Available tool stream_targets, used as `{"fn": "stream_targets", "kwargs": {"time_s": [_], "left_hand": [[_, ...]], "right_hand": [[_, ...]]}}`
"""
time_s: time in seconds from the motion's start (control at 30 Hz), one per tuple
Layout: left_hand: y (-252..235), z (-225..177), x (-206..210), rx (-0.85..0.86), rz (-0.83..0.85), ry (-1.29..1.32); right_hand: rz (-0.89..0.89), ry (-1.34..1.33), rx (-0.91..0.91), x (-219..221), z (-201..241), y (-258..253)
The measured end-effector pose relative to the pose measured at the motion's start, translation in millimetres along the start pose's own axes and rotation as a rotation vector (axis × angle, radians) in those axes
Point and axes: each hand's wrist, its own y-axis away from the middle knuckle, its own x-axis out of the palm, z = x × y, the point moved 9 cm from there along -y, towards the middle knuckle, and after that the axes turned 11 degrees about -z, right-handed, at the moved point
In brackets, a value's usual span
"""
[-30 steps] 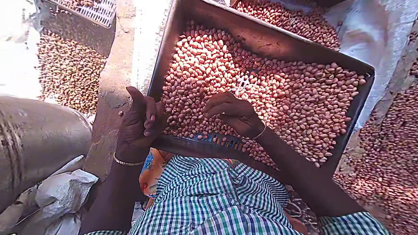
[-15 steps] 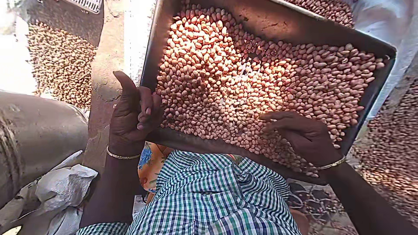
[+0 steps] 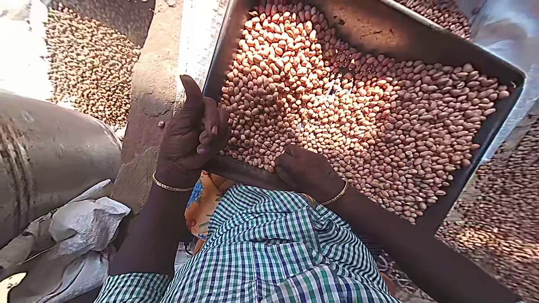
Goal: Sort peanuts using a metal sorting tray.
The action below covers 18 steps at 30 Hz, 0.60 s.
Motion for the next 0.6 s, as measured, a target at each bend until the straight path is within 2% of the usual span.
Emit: {"fn": "stream_targets", "kwargs": {"time_s": [0.03,0.1,0.13,0.17,0.2,0.23,0.33,0.4,0.47,0.57,0.6], "left_hand": [[0,-1,1,0.002,0.002,0.007],[0,-3,2,0.020,0.007,0.016],[1,-4,2,0.026,0.017,0.015],[1,-4,2,0.030,0.026,0.012],[1,-4,3,0.030,0.032,0.005],[-1,-4,4,0.029,0.034,0.000],[-1,-2,3,0.013,0.031,0.013],[0,-2,1,0.011,0.012,0.036],[1,-2,2,0.017,0.009,0.055],[1,-5,3,0.028,0.011,0.077],[1,-5,2,0.030,0.013,0.072]], "right_hand": [[-0.004,-0.172,0.062,-5,-9,0],[0.021,-0.769,0.295,-8,-40,2],[0.004,-0.985,0.368,-7,-53,3],[-0.010,-1.082,0.390,-6,-57,2],[-0.018,-1.060,0.383,-6,-54,-1],[-0.023,-0.925,0.359,-6,-44,-5],[-0.038,-0.289,0.099,1,-4,-18],[-0.018,-0.145,-0.001,13,7,-23],[-0.025,-0.237,0.024,9,3,-25],[-0.036,-0.931,0.283,0,-28,-21],[-0.016,-1.078,0.316,2,-33,-21]]}}
